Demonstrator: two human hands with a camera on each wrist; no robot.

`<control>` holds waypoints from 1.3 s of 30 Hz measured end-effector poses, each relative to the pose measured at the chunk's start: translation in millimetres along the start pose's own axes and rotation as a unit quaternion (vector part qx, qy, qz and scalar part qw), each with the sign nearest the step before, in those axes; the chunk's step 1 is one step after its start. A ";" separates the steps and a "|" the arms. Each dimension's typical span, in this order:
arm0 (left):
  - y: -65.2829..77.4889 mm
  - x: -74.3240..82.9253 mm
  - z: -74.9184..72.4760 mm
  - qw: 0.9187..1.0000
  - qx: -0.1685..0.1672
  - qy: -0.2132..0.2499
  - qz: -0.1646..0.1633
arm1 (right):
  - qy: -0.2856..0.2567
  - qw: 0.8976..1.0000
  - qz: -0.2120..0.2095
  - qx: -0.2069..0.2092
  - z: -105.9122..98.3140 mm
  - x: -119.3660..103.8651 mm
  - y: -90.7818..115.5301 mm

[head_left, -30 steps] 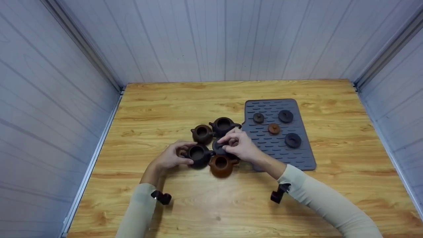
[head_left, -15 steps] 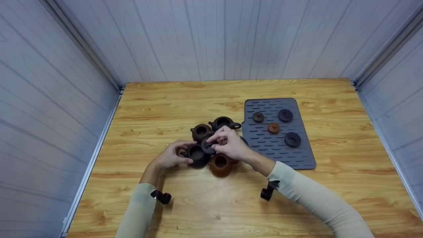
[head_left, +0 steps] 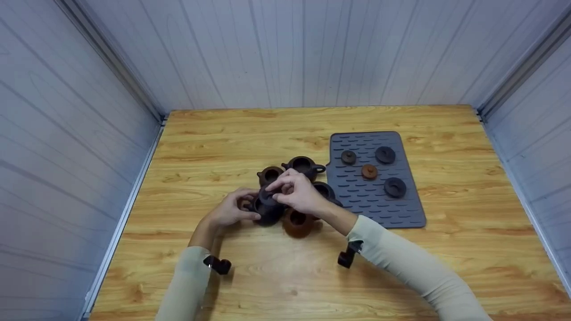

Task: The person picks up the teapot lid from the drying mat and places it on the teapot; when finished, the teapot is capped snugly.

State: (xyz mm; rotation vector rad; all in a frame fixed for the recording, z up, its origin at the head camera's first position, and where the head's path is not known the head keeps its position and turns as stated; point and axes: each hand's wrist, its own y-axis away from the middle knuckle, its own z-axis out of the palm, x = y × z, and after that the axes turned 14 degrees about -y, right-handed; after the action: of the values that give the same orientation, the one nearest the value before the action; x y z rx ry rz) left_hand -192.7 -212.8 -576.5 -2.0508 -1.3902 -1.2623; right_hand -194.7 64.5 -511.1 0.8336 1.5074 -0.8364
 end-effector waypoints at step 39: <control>0.3 -3.6 -1.1 1.000 -0.003 0.002 0.013 | -0.004 0.999 0.038 -0.030 8.2 28.5 -19.2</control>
State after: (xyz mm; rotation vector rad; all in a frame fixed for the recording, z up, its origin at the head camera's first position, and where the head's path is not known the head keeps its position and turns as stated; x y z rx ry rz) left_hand -193.4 -215.7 -578.8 -2.0620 -1.3557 -1.2602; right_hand -209.7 49.2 -539.2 0.8376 1.4785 -0.7350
